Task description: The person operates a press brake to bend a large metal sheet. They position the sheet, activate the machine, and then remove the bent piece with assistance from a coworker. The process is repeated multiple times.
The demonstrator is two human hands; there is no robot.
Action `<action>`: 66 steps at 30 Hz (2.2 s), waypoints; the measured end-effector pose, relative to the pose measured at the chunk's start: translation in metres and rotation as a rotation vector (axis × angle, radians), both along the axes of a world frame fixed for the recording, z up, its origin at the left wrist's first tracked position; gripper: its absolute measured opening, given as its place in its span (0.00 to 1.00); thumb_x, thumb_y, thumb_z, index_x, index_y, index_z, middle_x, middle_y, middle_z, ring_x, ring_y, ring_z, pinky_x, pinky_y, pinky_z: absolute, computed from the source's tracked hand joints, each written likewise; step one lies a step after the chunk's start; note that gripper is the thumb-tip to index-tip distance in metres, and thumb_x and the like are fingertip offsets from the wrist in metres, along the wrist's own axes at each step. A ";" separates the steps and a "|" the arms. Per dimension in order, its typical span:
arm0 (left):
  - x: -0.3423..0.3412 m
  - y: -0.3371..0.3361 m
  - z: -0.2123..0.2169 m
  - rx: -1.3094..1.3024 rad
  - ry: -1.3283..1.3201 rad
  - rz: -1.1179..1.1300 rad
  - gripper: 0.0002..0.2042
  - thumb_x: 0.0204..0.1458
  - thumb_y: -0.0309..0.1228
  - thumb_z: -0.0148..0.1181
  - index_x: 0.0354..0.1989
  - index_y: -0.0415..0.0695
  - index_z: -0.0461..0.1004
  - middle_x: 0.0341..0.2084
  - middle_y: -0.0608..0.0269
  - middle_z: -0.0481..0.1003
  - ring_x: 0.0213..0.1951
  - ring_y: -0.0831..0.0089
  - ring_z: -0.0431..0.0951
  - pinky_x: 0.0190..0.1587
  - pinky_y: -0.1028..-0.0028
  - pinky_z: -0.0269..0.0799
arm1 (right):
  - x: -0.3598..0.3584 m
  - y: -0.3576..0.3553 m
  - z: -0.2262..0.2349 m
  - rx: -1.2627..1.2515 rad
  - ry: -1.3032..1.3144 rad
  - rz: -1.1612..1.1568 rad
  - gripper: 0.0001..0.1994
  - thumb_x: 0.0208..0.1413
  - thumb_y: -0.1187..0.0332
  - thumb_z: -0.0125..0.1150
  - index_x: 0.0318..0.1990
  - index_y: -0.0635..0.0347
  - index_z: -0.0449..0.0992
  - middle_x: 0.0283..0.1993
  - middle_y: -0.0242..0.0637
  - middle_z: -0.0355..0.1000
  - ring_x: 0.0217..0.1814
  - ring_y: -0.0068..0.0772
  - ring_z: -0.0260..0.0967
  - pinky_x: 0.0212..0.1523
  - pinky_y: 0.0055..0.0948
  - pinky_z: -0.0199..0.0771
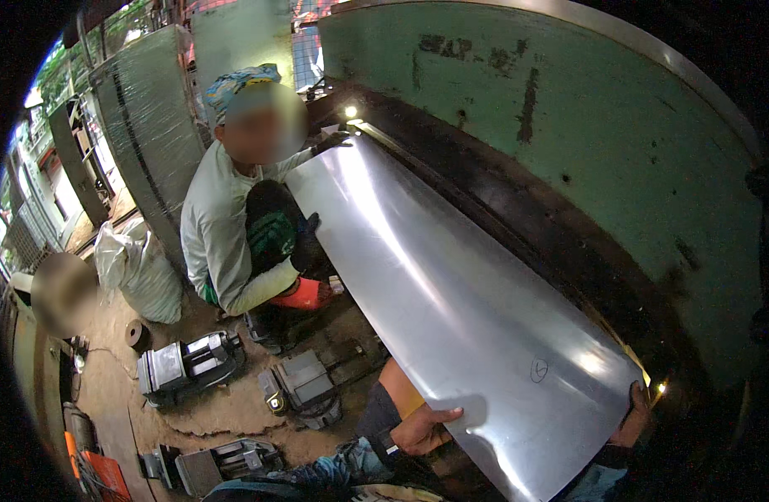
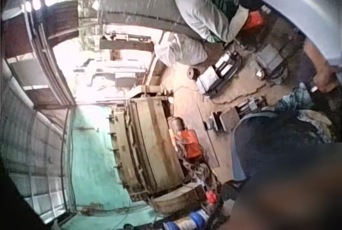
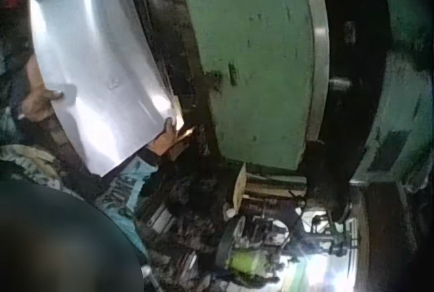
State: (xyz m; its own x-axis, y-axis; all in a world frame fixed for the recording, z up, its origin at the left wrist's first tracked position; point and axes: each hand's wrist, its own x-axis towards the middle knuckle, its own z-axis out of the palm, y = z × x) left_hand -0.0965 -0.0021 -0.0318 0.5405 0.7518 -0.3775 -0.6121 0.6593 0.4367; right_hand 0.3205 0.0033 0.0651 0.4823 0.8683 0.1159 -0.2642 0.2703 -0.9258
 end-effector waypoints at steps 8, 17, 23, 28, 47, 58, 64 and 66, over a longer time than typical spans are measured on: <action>0.003 -0.003 0.013 0.103 -0.006 0.207 0.41 0.49 0.15 0.65 0.71 0.52 0.52 0.53 0.53 0.69 0.55 0.53 0.77 0.58 0.51 0.81 | -0.003 0.009 -0.032 0.099 -1.499 -0.426 0.17 0.68 0.64 0.61 0.57 0.66 0.81 0.57 0.40 0.80 0.58 0.38 0.76 0.63 0.33 0.74; 0.028 0.036 0.044 0.372 0.127 0.346 0.30 0.50 0.17 0.65 0.65 0.40 0.65 0.55 0.51 0.74 0.54 0.53 0.78 0.60 0.49 0.77 | -0.035 0.032 -0.031 -0.048 0.259 -0.127 0.14 0.61 0.71 0.69 0.53 0.66 0.81 0.47 0.35 0.81 0.46 0.28 0.78 0.49 0.30 0.78; 0.037 0.055 0.033 0.361 0.118 0.393 0.29 0.53 0.26 0.67 0.65 0.40 0.67 0.56 0.53 0.74 0.57 0.54 0.76 0.61 0.51 0.73 | -0.034 0.041 -0.064 -0.095 0.388 -0.075 0.08 0.62 0.69 0.69 0.45 0.62 0.83 0.40 0.30 0.81 0.37 0.25 0.78 0.40 0.29 0.78; 0.059 0.036 0.043 0.296 -0.128 0.476 0.29 0.57 0.32 0.67 0.67 0.42 0.66 0.59 0.55 0.73 0.59 0.53 0.74 0.62 0.49 0.72 | -0.033 0.063 -0.085 -0.041 0.310 -0.198 0.06 0.63 0.71 0.68 0.42 0.64 0.83 0.36 0.29 0.80 0.34 0.23 0.76 0.38 0.26 0.77; 0.099 -0.012 0.059 0.281 0.026 0.176 0.32 0.61 0.31 0.64 0.71 0.41 0.59 0.62 0.52 0.70 0.66 0.54 0.70 0.71 0.47 0.63 | -0.049 0.071 -0.022 -0.354 -1.620 -0.318 0.33 0.72 0.44 0.45 0.65 0.69 0.70 0.73 0.60 0.63 0.80 0.56 0.55 0.79 0.67 0.36; 0.109 -0.023 0.047 0.239 0.112 0.114 0.29 0.59 0.28 0.64 0.69 0.39 0.63 0.61 0.51 0.73 0.61 0.54 0.75 0.68 0.54 0.70 | -0.018 -0.060 -0.047 -0.226 -0.638 -0.902 0.12 0.70 0.62 0.59 0.45 0.62 0.82 0.46 0.42 0.82 0.47 0.40 0.76 0.50 0.37 0.74; 0.093 -0.023 0.043 0.677 0.642 -0.070 0.28 0.55 0.19 0.61 0.67 0.40 0.68 0.59 0.49 0.75 0.55 0.54 0.77 0.58 0.57 0.76 | 0.042 -0.093 -0.079 -0.116 -0.289 -1.321 0.17 0.72 0.55 0.58 0.48 0.60 0.82 0.40 0.31 0.78 0.40 0.26 0.70 0.41 0.30 0.72; 0.086 -0.026 0.042 1.066 1.011 -0.252 0.27 0.54 0.17 0.58 0.65 0.43 0.71 0.56 0.48 0.76 0.53 0.54 0.78 0.57 0.58 0.76 | 0.031 -0.095 -0.077 -0.176 -0.169 -1.198 0.18 0.73 0.53 0.55 0.50 0.60 0.82 0.39 0.32 0.77 0.37 0.25 0.70 0.38 0.27 0.71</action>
